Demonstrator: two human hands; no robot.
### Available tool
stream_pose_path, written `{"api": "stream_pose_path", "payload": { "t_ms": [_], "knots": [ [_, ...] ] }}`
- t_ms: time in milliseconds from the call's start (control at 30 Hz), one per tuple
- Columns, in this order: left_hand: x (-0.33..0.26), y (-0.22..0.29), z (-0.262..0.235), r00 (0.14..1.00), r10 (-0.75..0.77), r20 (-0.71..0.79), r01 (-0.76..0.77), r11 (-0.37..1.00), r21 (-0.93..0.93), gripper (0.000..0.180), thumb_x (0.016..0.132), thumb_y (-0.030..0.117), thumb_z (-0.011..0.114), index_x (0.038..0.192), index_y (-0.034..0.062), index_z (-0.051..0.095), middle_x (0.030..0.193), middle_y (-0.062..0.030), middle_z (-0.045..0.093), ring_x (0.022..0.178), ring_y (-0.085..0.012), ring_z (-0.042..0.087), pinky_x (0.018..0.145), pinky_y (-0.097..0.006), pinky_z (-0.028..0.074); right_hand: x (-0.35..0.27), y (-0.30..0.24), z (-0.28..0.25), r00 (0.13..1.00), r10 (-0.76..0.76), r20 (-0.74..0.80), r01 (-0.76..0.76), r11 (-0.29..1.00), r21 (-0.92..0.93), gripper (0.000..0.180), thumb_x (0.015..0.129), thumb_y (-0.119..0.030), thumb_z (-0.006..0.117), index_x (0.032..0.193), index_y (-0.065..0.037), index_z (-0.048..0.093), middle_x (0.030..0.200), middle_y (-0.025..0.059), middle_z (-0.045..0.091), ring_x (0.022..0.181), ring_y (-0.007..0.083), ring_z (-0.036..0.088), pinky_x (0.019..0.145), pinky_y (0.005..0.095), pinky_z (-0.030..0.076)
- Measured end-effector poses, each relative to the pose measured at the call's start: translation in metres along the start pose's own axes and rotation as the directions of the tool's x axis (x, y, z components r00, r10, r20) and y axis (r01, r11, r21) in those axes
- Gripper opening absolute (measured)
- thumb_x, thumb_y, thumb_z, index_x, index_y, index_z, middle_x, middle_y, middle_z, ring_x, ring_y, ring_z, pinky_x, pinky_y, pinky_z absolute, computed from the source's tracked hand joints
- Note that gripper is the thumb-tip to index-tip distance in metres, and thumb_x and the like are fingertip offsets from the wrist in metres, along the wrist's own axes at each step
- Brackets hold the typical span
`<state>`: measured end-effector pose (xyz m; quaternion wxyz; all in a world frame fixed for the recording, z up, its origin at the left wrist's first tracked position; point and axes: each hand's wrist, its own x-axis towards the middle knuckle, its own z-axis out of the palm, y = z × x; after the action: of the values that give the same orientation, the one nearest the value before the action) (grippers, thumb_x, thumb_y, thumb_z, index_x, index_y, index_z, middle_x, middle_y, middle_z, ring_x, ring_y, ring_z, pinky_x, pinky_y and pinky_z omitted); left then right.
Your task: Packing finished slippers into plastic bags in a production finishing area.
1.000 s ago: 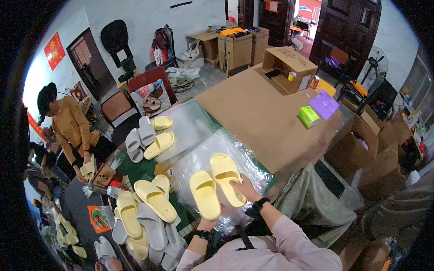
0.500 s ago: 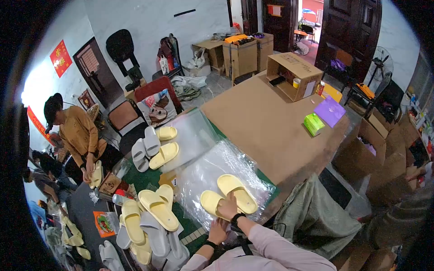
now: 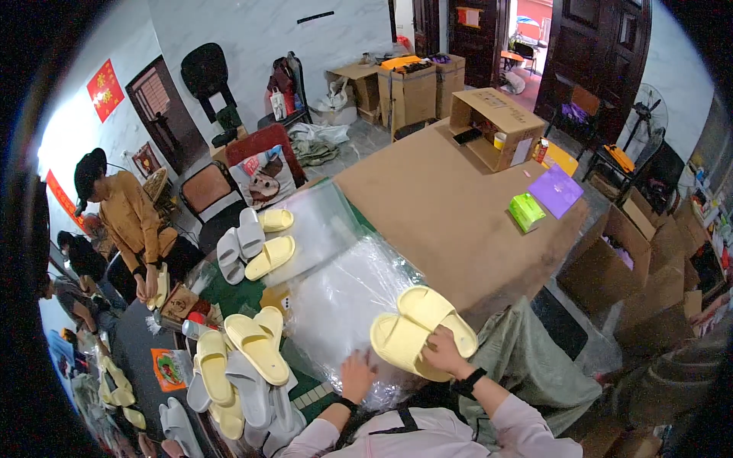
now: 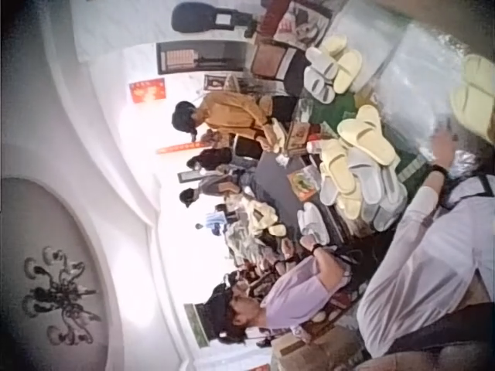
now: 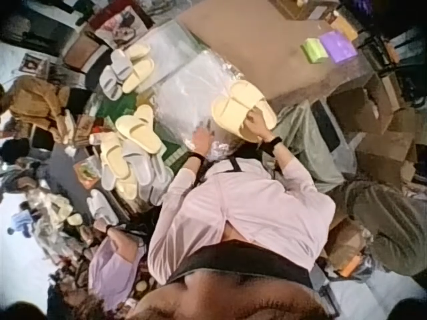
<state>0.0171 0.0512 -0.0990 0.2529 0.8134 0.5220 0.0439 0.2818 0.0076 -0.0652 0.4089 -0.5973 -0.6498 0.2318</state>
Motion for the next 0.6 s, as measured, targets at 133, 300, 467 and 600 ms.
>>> {"api": "stream_pose_path", "payload": {
  "t_ms": [133,300,467,600],
  "knots": [
    [-0.030,0.020,0.037,0.998,-0.055,0.034,0.051,0.991,0.120,0.068,0.077,0.055,0.052,0.129,0.0126,0.044,0.127,-0.0275,0.039,0.113,-0.0460,0.038,0.092,-0.056,0.030,-0.022,0.011,-0.008,0.995,-0.032,0.099,0.033,0.999,-0.010,0.010,0.069,-0.009,0.057,0.071,0.001,0.058,0.087,0.0158,0.057,0.078,0.0332,0.052,0.069,0.0379,0.042],
    [-0.040,-0.023,0.066,0.988,0.153,-0.036,-0.125,0.904,0.410,0.057,0.080,0.044,0.053,0.126,0.0114,0.046,0.130,-0.0261,0.036,0.121,-0.0472,0.032,0.099,-0.055,0.024,-0.036,-0.019,-0.011,0.945,0.125,0.303,-0.207,0.945,0.254,0.017,0.081,-0.012,0.056,0.090,0.000,0.064,0.090,0.0165,0.061,0.083,0.0240,0.058,0.073,0.0317,0.045],
    [-0.032,-0.040,0.046,0.967,0.104,-0.232,-0.084,0.992,0.093,0.029,0.079,0.016,0.055,0.107,0.0087,0.057,0.126,-0.0150,0.045,0.117,-0.0394,0.038,0.096,-0.050,0.029,-0.043,-0.013,-0.004,0.868,0.186,0.459,-0.320,0.918,0.234,0.021,0.083,-0.016,0.058,0.097,-0.001,0.064,0.098,0.0099,0.061,0.088,0.0195,0.058,0.078,0.0287,0.044],
    [-0.014,-0.023,0.026,0.936,-0.053,-0.348,-0.018,0.980,-0.196,0.015,0.078,0.012,0.055,0.090,0.0075,0.061,0.099,-0.0149,0.058,0.096,-0.0353,0.052,0.080,-0.041,0.042,-0.026,-0.049,-0.017,0.780,0.146,0.609,-0.464,0.789,0.404,0.023,0.085,-0.017,0.057,0.101,0.000,0.063,0.096,0.0059,0.063,0.088,0.0130,0.055,0.079,0.0281,0.044]
  ]
}}
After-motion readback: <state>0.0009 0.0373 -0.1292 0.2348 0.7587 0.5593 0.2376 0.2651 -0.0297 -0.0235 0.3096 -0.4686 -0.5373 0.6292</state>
